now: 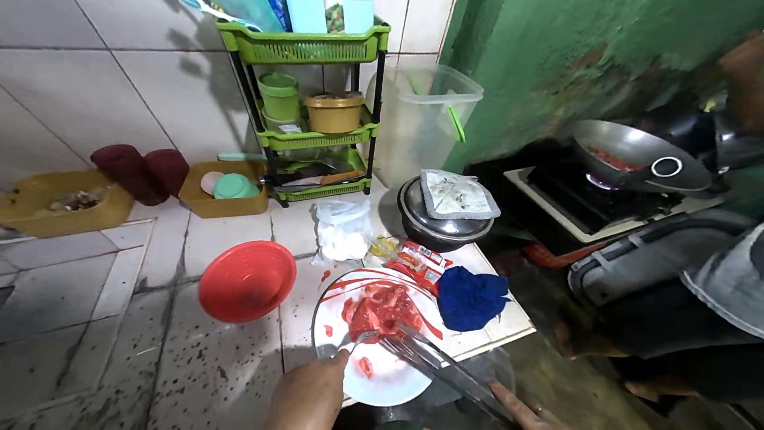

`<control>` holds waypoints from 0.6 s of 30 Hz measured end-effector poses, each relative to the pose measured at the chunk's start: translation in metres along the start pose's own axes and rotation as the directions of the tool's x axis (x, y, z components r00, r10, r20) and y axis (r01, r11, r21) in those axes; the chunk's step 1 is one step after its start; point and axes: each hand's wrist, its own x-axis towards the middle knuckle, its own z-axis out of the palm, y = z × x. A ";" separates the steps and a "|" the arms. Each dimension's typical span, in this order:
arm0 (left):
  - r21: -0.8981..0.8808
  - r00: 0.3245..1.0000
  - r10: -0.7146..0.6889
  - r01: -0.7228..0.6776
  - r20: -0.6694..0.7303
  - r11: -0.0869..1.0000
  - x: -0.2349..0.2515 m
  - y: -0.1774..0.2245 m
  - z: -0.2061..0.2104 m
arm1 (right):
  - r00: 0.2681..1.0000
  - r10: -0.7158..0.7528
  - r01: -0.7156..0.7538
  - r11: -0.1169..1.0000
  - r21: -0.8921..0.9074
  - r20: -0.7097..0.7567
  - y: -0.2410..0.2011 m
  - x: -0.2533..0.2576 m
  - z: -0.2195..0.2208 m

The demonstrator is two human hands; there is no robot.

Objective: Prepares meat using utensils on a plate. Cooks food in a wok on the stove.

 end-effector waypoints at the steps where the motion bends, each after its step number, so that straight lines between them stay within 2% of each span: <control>1: 0.014 1.000 -0.012 0.012 0.012 1.000 0.001 0.003 0.000 | 1.000 -0.018 0.018 1.000 -0.021 -0.006 0.001 0.003 -0.001; 7: 0.024 0.994 -0.086 0.085 0.074 0.996 0.005 0.009 0.001 | 0.996 -0.086 0.084 0.994 -0.074 -0.017 0.004 0.012 -0.012; 18: -0.019 0.987 -0.106 0.109 0.121 0.994 0.009 0.003 0.001 | 0.990 -0.143 0.142 0.987 -0.075 -0.002 0.005 0.023 -0.011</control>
